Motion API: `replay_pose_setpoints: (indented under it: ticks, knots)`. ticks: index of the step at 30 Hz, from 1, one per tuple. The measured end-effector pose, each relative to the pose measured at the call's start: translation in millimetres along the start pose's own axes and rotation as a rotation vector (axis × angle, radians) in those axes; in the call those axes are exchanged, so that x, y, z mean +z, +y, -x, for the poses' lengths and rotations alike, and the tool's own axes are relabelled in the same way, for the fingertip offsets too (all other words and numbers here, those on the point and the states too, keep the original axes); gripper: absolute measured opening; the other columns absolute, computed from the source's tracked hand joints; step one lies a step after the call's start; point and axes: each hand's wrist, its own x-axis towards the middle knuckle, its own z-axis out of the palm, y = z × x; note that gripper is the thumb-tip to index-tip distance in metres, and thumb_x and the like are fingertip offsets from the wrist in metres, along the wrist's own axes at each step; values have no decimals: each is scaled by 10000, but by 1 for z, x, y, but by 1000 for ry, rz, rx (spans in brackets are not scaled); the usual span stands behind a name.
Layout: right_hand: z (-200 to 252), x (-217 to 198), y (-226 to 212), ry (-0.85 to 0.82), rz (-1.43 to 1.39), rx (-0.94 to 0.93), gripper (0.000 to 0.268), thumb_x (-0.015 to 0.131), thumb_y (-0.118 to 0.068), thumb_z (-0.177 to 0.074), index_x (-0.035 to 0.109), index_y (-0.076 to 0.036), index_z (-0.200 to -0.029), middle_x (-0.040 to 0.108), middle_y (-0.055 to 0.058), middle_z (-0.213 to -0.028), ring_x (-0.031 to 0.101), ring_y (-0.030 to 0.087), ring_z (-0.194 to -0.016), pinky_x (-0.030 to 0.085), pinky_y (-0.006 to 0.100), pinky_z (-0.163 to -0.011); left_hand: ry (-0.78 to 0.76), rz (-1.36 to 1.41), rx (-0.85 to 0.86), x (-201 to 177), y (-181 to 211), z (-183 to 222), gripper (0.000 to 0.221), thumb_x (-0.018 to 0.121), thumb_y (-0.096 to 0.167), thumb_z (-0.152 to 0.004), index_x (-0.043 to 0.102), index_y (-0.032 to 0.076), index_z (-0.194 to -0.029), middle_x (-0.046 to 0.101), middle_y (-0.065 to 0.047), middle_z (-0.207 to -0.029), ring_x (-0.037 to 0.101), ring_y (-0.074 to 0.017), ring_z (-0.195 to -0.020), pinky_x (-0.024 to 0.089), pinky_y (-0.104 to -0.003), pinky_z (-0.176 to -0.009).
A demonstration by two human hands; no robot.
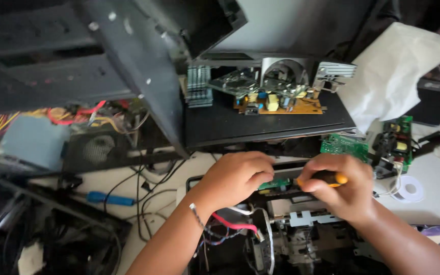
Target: Repairing and cleaning internal components of an electronic device using a screwdriver and tissue
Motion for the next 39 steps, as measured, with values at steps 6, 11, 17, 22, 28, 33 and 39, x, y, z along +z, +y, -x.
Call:
replay_pose_setpoints:
  ticks: [6, 11, 17, 22, 28, 33, 39]
  knots:
    - [-2, -1, -12, -67, -10, 13, 327, 685, -329, -876, 583, -52, -1018, 737, 80, -785, 752, 145, -666, 592, 242, -657, -133, -32, 15, -9, 1, -4, 208, 525, 228, -981, 714, 151, -940, 745, -4, -1142, 716, -284, -1015, 502, -430, -807]
    - [3, 1, -6, -63, 6, 11, 333, 692, -269, -883, 569, -23, -1071, 734, 100, -796, 762, 163, -692, 598, 252, -667, -182, -29, -47, -10, -1, 0, 201, 532, 248, -999, 721, 186, -970, 722, 43, -1227, 708, -267, -1038, 511, -437, -764]
    - [7, 0, -8, -57, 45, 29, 335, 681, -284, -898, 564, -25, -1075, 726, 93, -791, 748, 158, -689, 573, 248, -669, -178, -41, -37, -6, -2, 0, 177, 564, 269, -993, 712, 172, -978, 735, 51, -1180, 718, -274, -1000, 509, -442, -763]
    - [5, 2, -8, -62, 37, 12, 332, 674, -293, -900, 566, -28, -1068, 729, 88, -794, 748, 149, -687, 576, 239, -663, -176, -34, -27, -10, -2, 1, 190, 551, 258, -1003, 726, 191, -969, 735, 55, -1178, 726, -266, -1002, 521, -437, -744]
    - [3, 0, -12, -83, 37, 15, 413, 562, -443, -940, 569, -55, -1080, 740, 43, -812, 753, 139, -680, 577, 232, -670, -168, -29, -26, -10, 2, 0, 166, 581, 255, -990, 730, 183, -970, 738, 39, -1223, 722, -267, -1042, 520, -440, -764]
    - [1, -1, -12, -112, 23, 20, 417, 503, -449, -987, 575, -47, -1073, 740, 40, -805, 745, 148, -678, 577, 248, -668, -154, -48, -15, -8, 0, 0, 146, 594, 252, -988, 728, 199, -961, 734, 36, -1240, 718, -270, -1042, 533, -441, -760]
    - [-5, -4, -14, -156, 92, -57, 360, 539, -437, -960, 619, -90, -1010, 750, 12, -847, 765, 157, -743, 597, 270, -691, -160, -46, -24, -8, 1, -1, 177, 573, 262, -993, 733, 193, -960, 733, 36, -1229, 706, -256, -1067, 531, -449, -724]
